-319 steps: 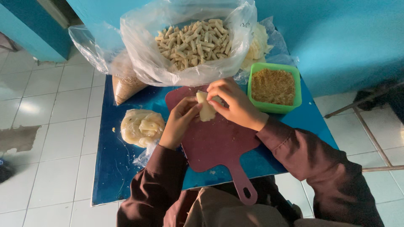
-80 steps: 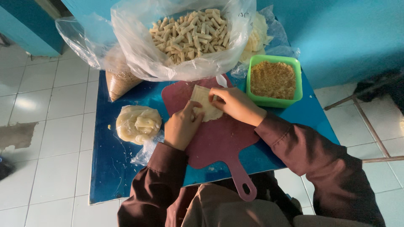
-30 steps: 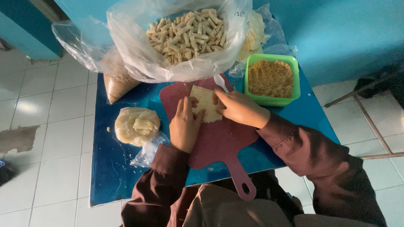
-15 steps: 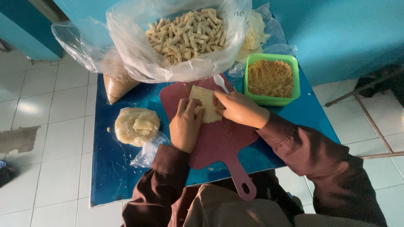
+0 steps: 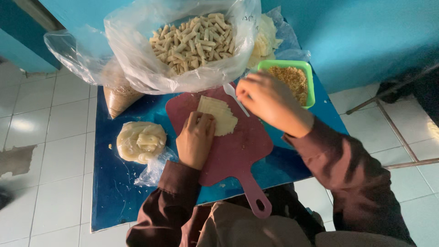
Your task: The person sits at a small table and folds thin dough sheets on a pink paddle-shaped board, pressing and folding each piece by hand. They occasionally reach into a green container of brown filling and place finished folded pieces onto a growing stack on the board.
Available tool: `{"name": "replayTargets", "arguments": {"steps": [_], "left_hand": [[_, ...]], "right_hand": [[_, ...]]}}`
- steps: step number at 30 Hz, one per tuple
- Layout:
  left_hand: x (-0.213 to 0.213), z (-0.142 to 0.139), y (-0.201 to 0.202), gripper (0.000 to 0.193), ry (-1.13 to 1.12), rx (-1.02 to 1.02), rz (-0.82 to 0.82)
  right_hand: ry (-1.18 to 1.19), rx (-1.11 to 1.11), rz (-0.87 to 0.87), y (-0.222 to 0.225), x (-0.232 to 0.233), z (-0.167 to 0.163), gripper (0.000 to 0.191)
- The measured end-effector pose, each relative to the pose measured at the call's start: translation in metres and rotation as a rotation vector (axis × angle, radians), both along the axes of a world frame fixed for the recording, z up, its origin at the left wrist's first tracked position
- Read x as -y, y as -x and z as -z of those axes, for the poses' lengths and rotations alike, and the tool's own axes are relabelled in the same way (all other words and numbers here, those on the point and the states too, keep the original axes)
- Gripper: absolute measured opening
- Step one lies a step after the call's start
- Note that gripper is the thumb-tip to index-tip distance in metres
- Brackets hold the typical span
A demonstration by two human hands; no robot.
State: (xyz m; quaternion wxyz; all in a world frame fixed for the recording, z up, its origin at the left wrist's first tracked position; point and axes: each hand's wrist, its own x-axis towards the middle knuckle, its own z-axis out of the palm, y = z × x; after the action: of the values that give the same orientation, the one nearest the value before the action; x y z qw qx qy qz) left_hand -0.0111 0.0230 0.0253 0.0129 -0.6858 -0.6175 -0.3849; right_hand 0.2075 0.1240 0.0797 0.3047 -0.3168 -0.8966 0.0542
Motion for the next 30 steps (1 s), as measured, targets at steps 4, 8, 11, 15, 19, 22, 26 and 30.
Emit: {"name": "replayTargets", "arguments": {"steps": [4, 8, 11, 15, 19, 22, 26, 30], "left_hand": [[0.001, 0.001, 0.003, 0.008, 0.029, 0.026, 0.021], [0.000, 0.000, 0.005, 0.007, 0.026, 0.047, 0.043], [0.001, -0.001, 0.005, 0.006, 0.025, 0.041, 0.041], [0.001, -0.001, 0.006, 0.006, 0.014, 0.036, 0.037], [0.001, 0.001, 0.005, 0.006, 0.008, 0.040, 0.043], [0.000, 0.002, 0.004, 0.006, 0.004, 0.035, 0.027], [0.000, 0.003, 0.003, 0.006, 0.011, 0.035, 0.017], [-0.001, 0.002, 0.005, 0.007, 0.010, 0.040, 0.035]], "right_hand": [[-0.347, 0.561, 0.352, -0.030, -0.095, -0.013, 0.017], [-0.353, 0.461, 0.157, -0.028, -0.162, -0.001, 0.029], [-0.303, 0.471, 0.139, -0.013, -0.182, 0.009, 0.047], [-0.434, 0.522, 0.162, 0.002, -0.189, 0.009, 0.049], [-0.633, 0.494, 0.131, 0.005, -0.189, 0.006, 0.046], [-0.620, 0.516, 0.103, 0.006, -0.187, 0.005, 0.041], [-0.559, 0.524, 0.060, 0.011, -0.182, 0.004, 0.030], [-0.624, 0.574, 0.052, 0.010, -0.180, 0.000, 0.022]]}}
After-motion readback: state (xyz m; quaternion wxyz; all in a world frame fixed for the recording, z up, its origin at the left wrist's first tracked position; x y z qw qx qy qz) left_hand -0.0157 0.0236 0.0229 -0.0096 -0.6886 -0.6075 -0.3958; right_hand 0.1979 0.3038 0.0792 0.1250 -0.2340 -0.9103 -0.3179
